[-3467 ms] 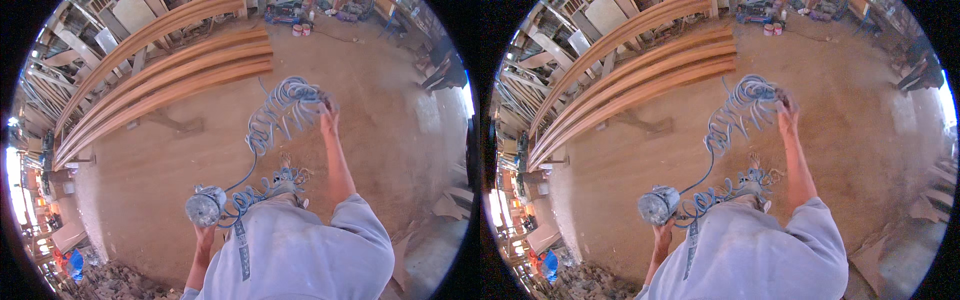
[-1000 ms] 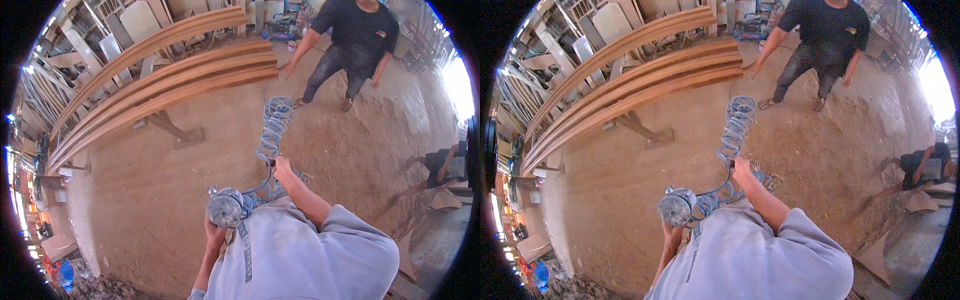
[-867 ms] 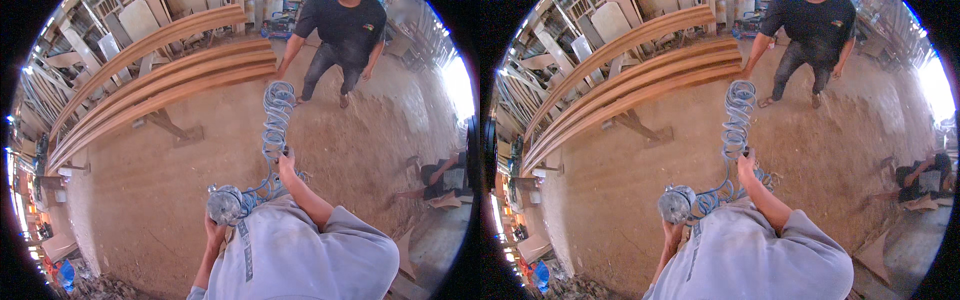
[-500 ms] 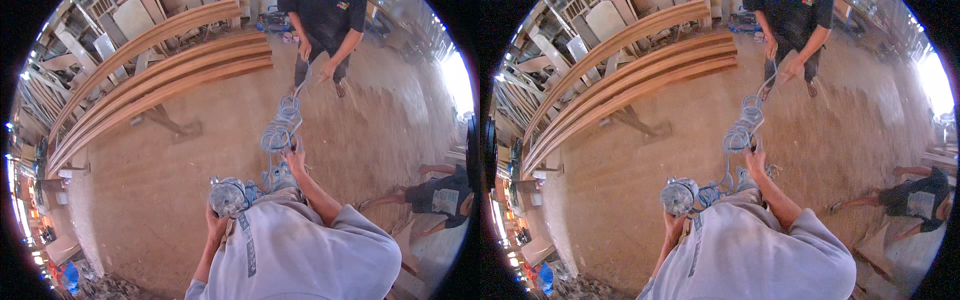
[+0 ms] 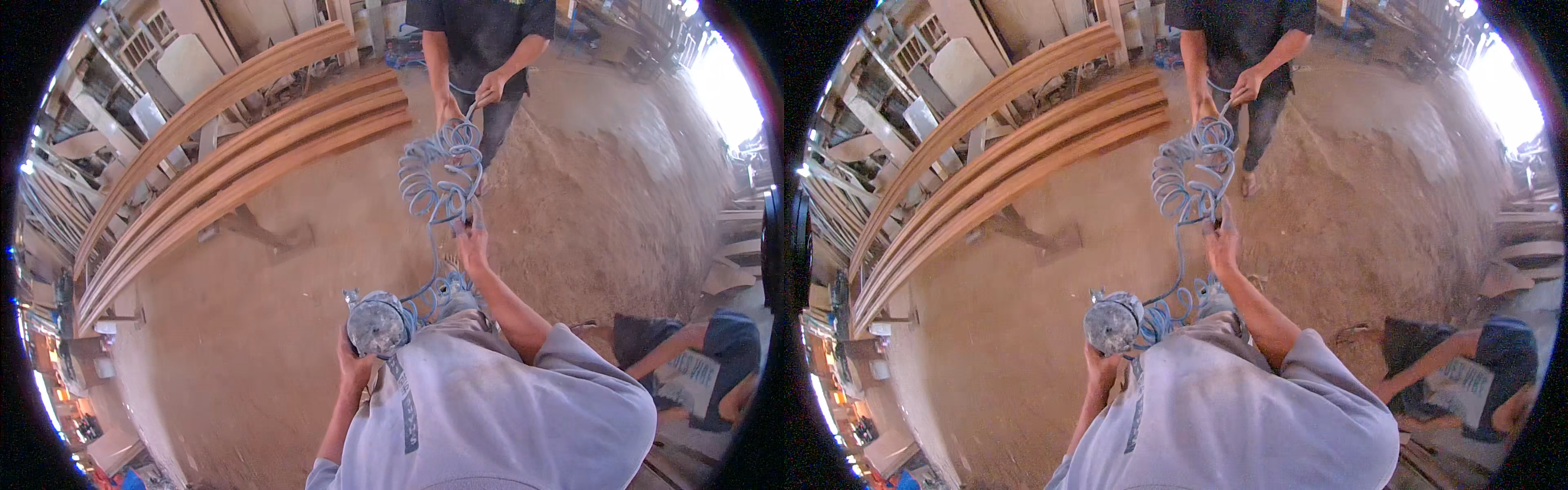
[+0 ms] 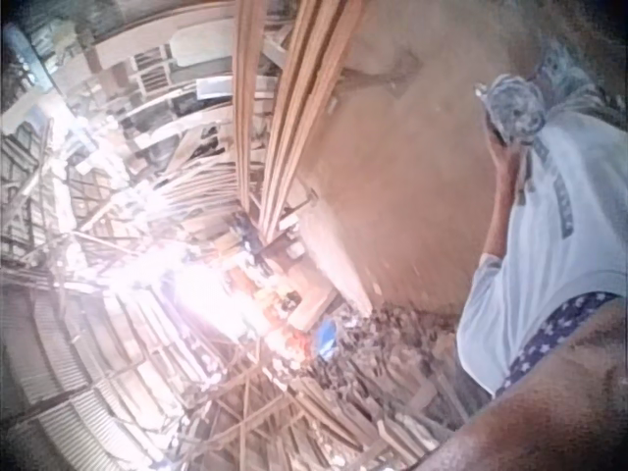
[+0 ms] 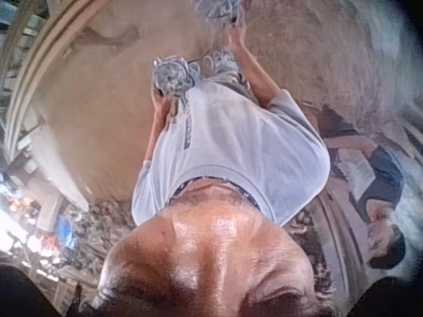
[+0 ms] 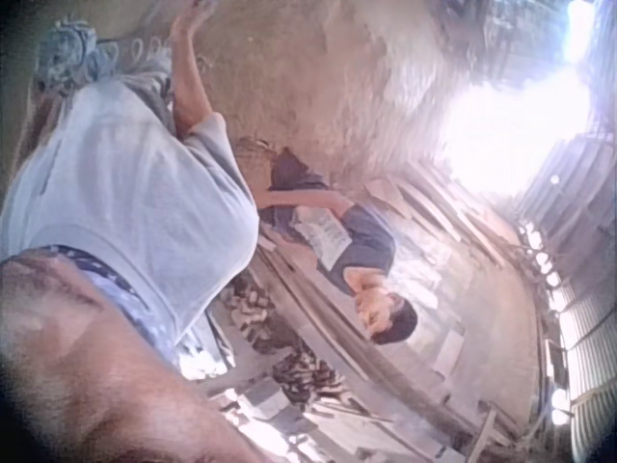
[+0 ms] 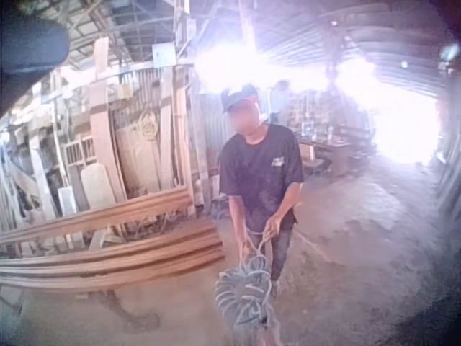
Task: The person uses a spray gun to apply a finish to long wooden planks, untangles the air hose, and refills the spray gun canister with paint from a bucket.
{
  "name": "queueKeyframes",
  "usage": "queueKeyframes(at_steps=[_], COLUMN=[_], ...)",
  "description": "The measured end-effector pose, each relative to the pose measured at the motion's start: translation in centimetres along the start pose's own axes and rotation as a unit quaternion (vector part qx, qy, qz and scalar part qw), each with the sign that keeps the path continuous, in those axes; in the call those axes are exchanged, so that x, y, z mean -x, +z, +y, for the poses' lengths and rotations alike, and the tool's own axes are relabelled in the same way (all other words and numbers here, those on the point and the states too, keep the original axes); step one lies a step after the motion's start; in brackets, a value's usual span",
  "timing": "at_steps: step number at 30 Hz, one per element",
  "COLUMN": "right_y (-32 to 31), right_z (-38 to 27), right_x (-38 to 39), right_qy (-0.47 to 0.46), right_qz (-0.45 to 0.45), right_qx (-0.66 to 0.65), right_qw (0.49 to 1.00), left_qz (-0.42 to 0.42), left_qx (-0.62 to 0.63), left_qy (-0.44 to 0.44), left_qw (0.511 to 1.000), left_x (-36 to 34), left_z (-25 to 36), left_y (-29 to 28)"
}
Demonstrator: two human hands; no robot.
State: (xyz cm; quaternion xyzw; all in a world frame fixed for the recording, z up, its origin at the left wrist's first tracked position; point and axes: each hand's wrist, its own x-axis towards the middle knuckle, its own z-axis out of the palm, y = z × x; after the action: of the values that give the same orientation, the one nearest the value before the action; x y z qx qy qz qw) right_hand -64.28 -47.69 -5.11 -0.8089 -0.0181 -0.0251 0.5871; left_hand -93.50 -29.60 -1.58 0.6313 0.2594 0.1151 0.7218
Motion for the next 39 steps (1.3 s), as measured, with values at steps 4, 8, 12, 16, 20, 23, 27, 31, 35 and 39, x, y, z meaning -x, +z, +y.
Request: queueKeyframes(at_steps=[4, 8, 12, 16, 20, 23, 27, 31, 35, 39], right_y=[0.3, 0.1, -0.4, -0.6, -0.5, -0.9, -0.9, -1.5, -2.0, -2.1], right_z=[-0.1, -0.3, -0.3, -3.1, -5.4, -4.8, -6.5, -8.0, -9.3, -9.2], right_x=[-0.1, 0.0, -0.2, 0.3, 1.0, -0.3, -0.4, -0.2, -0.2, 0.4], right_qy=[0.006, 0.052, 0.1, 0.123, 0.125, 0.096, 0.029, 0.035, 0.047, 0.04], right_qz=[0.003, -0.005, 0.007, -0.019, -0.009, -0.063, -0.073, -0.039, -0.026, -0.031], right_qx=[-0.088, -0.178, -0.337, -0.337, -0.383, -0.402, -0.368, -0.28, -0.314, -0.299], right_qw=[0.996, 0.983, 0.936, 0.933, 0.915, 0.908, 0.927, 0.958, 0.948, 0.953], left_qz=[-0.006, -0.008, -0.029, -0.049, -0.064, -0.022, -0.024, -0.028, -0.046, -0.052], left_qx=[-0.019, -0.031, -0.041, -0.021, -0.013, -0.026, -0.053, -0.07, -0.088, -0.071], left_qy=[-0.005, 0.035, 0.026, 0.043, 0.052, 0.024, 0.019, 0.033, 0.005, 0.027], left_qw=[1.0, 0.999, 0.998, 0.998, 0.997, 0.999, 0.998, 0.997, 0.995, 0.996], left_x=[-0.4, -0.8, -0.7, -0.9, -0.7, -0.4, -0.1, 0.0, 0.0, -0.2], left_z=[-0.2, 0.3, 2.1, 3.6, 3.7, 3.0, 3.4, 3.5, 3.7, 3.4], left_y=[-0.2, -0.3, 0.1, 0.0, -0.9, -0.8, -0.8, -0.6, -1.0, -0.9])
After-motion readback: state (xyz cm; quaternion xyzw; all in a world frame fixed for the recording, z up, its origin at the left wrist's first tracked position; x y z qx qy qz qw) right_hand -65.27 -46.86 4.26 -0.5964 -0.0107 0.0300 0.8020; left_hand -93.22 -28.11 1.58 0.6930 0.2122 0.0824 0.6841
